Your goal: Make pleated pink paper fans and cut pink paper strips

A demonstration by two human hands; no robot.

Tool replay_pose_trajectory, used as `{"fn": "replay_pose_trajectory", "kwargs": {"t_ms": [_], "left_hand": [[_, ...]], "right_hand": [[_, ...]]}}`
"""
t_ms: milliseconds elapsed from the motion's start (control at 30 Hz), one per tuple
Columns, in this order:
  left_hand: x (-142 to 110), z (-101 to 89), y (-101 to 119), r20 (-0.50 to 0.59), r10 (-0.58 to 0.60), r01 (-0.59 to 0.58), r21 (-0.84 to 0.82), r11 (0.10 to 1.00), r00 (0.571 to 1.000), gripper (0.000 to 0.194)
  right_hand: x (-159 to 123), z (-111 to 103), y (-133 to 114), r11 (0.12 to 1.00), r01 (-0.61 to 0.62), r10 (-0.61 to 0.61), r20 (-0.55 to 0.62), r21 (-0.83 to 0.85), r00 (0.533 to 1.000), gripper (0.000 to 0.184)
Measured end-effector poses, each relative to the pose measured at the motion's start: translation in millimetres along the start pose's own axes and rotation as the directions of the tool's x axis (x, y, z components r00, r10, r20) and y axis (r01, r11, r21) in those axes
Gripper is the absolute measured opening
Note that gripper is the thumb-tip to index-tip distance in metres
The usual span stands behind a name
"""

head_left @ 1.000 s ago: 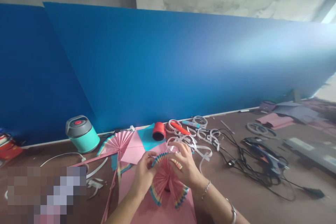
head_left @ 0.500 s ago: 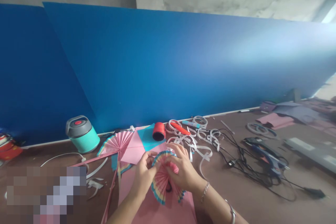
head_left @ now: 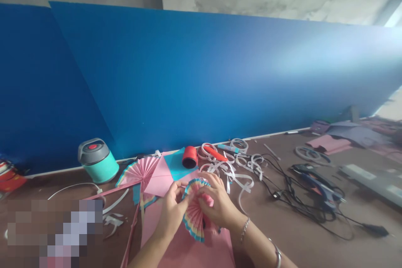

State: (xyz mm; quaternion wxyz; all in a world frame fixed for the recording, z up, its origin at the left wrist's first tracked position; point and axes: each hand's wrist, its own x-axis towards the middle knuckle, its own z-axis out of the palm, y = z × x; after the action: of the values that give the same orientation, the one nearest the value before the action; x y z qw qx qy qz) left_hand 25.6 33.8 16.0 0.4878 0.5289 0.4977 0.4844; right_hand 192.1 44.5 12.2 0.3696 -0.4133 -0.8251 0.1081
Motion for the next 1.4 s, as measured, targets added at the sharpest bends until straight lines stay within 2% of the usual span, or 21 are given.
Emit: {"fn": "replay_pose_trajectory", "kwargs": {"t_ms": [467,767,1067,1167,1267,1400], "left_hand": [[-1,2.3,-7,-0.086,0.047,-0.046,0.015,0.999,0.995,0.026],[-6,7.3,-4,-0.116,-0.016,-0.003,-0.166,0.986,0.993,0.038],[-8,8.3,-1,-0.159,-0.046,0.003,-0.262,0.965,0.986,0.038],[-3,2.9,-3,-0.227,-0.031,-0.025,-0.237,0.971,0.973,0.038],[1,-2.2,-4,-0.234,-0.006,-0.043,-0.204,0.978,0.972,0.038],[4,-5.8,-5,-0.254,0.009,-0.056,-0.178,0.983,0.967,0.037]], "right_hand": [[0,1,0,0.999,0.014,-0.013,-0.037,0.033,0.999,0.015],[2,-2,-9,0.983,0.138,-0.152,-0.114,-0.122,0.982,0.016],[2,-4,-8,0.981,0.148,-0.160,-0.090,-0.125,0.983,0.019],[2,-3,-2,0.986,0.130,-0.140,-0.098,-0.106,0.985,0.022],[2,-4,2,0.994,0.090,-0.097,-0.120,-0.062,0.988,0.019],[2,-8,1,0.995,0.095,-0.093,-0.151,0.002,0.984,0.015]]}}
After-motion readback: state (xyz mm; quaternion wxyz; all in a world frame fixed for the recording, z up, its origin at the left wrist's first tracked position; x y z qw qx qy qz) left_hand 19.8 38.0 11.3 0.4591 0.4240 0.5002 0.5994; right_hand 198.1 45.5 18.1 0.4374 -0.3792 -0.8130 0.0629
